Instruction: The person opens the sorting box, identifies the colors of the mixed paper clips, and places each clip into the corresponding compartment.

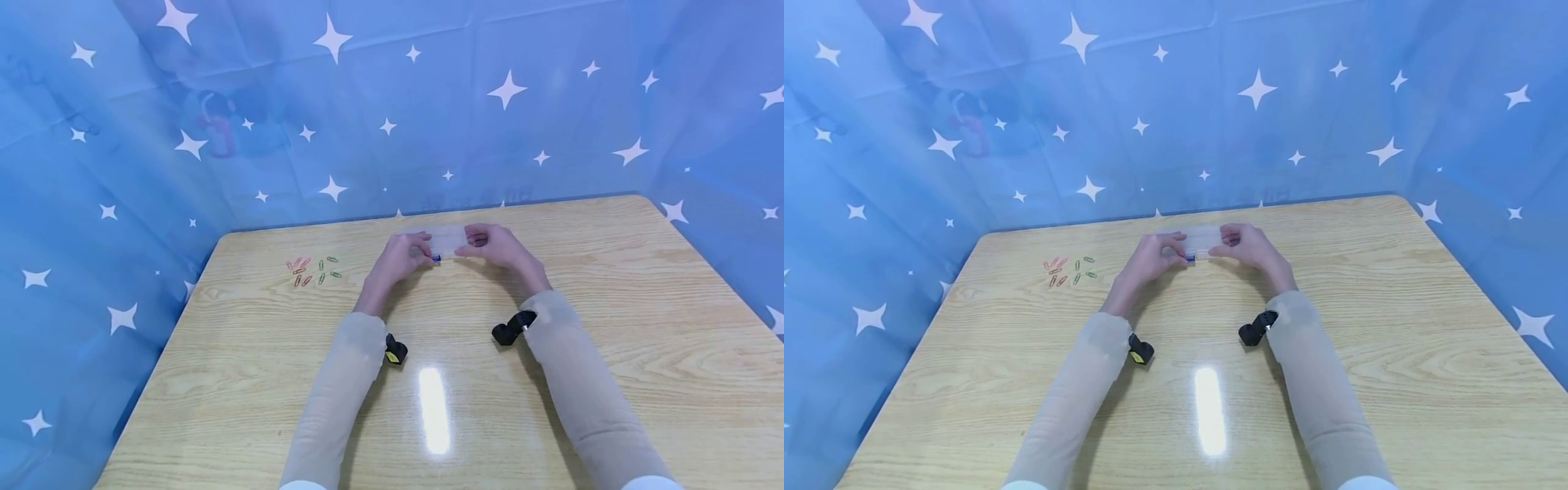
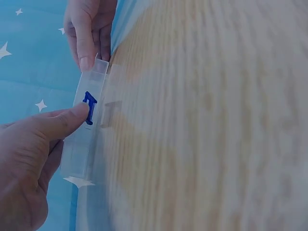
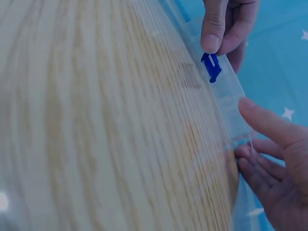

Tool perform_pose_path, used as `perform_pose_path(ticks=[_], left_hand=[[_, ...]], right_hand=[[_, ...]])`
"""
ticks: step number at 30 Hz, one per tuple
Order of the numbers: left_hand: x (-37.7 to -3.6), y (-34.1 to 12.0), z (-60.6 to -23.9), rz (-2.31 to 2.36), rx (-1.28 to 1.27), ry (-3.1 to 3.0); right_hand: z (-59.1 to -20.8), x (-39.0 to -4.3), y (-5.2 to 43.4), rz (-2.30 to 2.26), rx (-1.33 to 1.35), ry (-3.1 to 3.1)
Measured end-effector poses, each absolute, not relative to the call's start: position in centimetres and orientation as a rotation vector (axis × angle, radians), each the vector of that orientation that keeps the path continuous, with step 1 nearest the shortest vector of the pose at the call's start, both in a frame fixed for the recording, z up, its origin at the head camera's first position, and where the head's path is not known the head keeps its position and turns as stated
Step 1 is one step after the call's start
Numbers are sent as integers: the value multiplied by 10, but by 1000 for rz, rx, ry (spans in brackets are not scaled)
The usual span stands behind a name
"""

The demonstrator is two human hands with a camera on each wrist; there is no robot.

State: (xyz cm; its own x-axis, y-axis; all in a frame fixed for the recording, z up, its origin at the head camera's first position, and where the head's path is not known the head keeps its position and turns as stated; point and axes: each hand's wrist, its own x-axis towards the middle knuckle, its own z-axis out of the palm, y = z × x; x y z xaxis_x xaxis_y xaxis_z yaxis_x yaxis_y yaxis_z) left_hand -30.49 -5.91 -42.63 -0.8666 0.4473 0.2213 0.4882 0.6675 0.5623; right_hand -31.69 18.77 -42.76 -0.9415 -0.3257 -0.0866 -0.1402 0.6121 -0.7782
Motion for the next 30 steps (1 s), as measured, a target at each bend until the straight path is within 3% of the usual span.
perform_pose_path(ticks=[30], left_hand=[[-294,-71,-431,-970,-654,-2756]], right_hand=[[-437,-317,193,-1344,-463,2568]])
